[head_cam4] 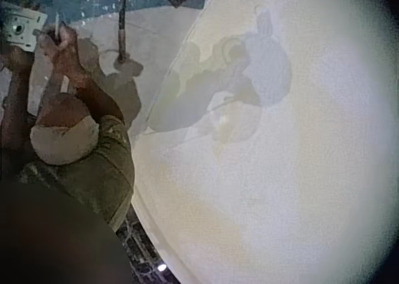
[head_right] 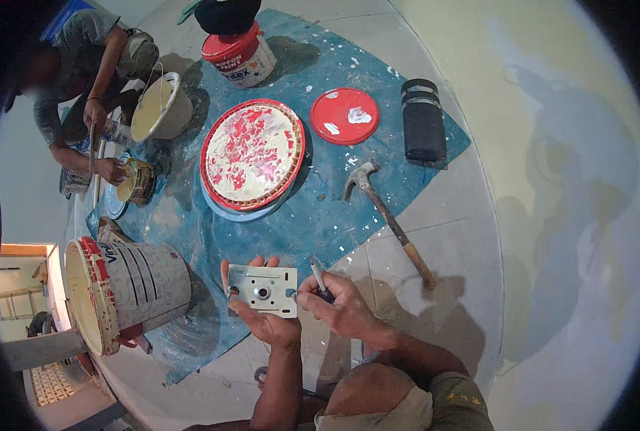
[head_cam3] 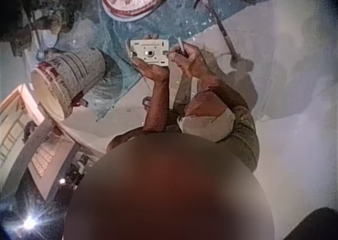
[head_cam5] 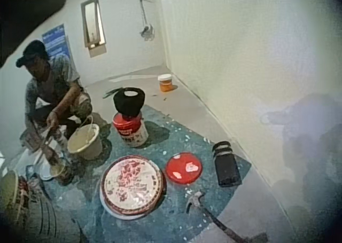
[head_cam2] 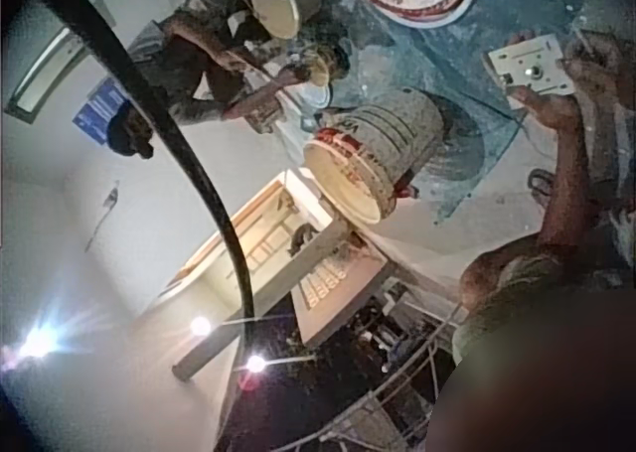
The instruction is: Inspecting and manipulating an electrical light fixture using a screwdriver.
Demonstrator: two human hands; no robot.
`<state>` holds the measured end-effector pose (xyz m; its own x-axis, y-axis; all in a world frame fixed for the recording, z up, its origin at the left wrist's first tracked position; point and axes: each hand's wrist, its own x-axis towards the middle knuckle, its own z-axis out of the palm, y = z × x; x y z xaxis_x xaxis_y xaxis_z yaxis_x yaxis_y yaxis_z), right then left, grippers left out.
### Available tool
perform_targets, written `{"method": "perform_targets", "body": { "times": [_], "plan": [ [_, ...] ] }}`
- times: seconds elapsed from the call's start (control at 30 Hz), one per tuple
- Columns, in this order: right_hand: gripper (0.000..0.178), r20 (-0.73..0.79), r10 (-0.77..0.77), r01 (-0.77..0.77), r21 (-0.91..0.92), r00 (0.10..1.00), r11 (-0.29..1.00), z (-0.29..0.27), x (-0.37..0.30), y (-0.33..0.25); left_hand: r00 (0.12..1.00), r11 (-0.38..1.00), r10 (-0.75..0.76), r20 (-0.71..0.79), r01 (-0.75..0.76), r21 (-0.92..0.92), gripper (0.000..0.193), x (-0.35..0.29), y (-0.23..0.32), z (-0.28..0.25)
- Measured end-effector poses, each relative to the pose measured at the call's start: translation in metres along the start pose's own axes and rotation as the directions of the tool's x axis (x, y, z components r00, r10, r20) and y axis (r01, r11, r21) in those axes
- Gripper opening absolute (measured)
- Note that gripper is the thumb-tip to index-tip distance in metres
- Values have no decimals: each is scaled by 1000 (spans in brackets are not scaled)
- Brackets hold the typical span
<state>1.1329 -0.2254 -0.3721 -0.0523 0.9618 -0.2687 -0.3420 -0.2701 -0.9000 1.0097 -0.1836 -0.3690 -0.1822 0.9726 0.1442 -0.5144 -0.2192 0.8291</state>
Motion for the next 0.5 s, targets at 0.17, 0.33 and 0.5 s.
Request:
{"method": "perform_targets", "body": {
  "times": [0.17,0.33,0.5],
  "plan": [
    [24,48,234,-238,107,971,965,2,-2,-7,1000,999,-30,-8,30,28,80,-2,2,-1],
    [23,-24,28,-26,59,999,998,5,1,3,1000,999,-28,-2,28,-20,78,-1,-1,-2],
    [20,-7,11,-11,-9,1000,1000,2,0,-6,999,999,-35,-10,34,-31,79,0,-2,-5]
  ]
}}
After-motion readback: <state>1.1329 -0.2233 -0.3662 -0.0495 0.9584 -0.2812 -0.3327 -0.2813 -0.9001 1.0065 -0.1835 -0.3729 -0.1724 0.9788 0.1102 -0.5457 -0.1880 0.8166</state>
